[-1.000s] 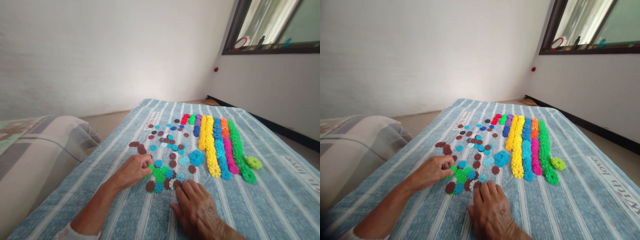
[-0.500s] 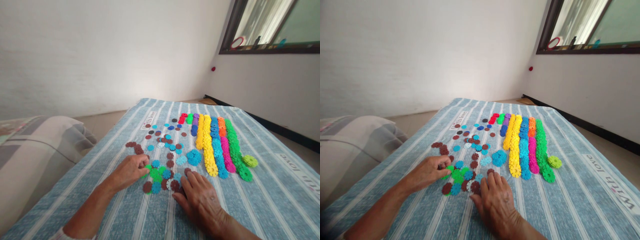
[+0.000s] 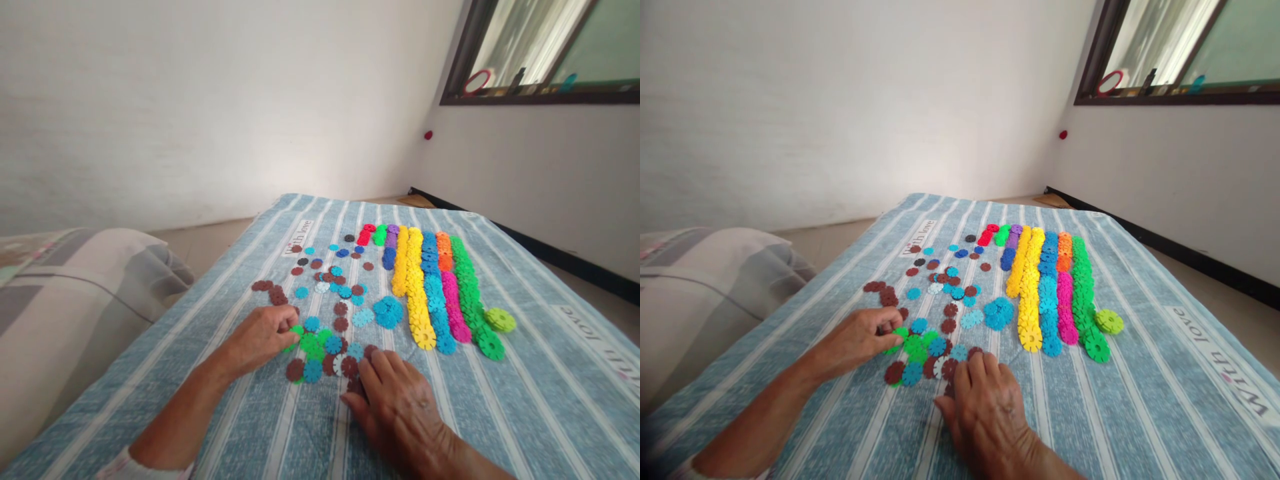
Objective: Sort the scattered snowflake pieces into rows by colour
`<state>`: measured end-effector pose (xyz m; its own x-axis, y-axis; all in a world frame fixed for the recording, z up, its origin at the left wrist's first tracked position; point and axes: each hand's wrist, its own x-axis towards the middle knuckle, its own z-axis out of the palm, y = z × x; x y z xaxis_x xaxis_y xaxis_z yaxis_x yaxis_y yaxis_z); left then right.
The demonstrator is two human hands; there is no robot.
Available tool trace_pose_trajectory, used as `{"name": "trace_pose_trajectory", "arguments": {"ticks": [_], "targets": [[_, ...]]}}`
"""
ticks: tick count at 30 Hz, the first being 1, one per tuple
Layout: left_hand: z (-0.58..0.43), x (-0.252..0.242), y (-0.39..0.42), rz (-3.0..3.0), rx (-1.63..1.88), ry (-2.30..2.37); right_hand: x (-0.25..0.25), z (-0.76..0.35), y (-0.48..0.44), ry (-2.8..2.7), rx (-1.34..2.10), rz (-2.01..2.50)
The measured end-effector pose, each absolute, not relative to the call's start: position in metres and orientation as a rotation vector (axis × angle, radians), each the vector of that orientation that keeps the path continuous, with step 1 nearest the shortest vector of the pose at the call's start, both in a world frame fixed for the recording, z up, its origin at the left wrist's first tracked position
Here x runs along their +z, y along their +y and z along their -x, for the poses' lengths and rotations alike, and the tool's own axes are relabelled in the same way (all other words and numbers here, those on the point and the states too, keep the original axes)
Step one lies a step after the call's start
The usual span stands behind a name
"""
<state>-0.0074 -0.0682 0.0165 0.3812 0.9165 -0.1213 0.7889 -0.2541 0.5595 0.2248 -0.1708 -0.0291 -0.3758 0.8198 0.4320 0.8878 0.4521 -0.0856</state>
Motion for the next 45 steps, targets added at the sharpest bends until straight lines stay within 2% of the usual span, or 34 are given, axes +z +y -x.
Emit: {"name": "trace_pose_trajectory", "arguments": {"ticks": [11, 20, 33, 41, 45], "targets": [[0.008, 0.013, -0.068, -2.087, 0.354, 1.463, -0.030, -0.215, -0.179, -2.346, -0.152, 1.494], [0.004, 0.012, -0.068, -2.055, 0.594, 1.515, 0.024, -0.262, -0.166, -2.719, 0.272, 1.665], [0.000, -0.003, -0.065, -1.984, 0.817, 1.503, 0.003, -0.219, -0.159, -2.659, 0.499, 1.639], [0.000, -0.011, -0.060, -1.921, 0.879, 1.524, -0.008, -0.202, -0.146, -2.455, 0.388, 1.288], [0.002, -0.012, -0.059, -1.907, 0.917, 1.557, -0.022, -0.208, -0.151, -2.492, 0.073, 1.087]]}}
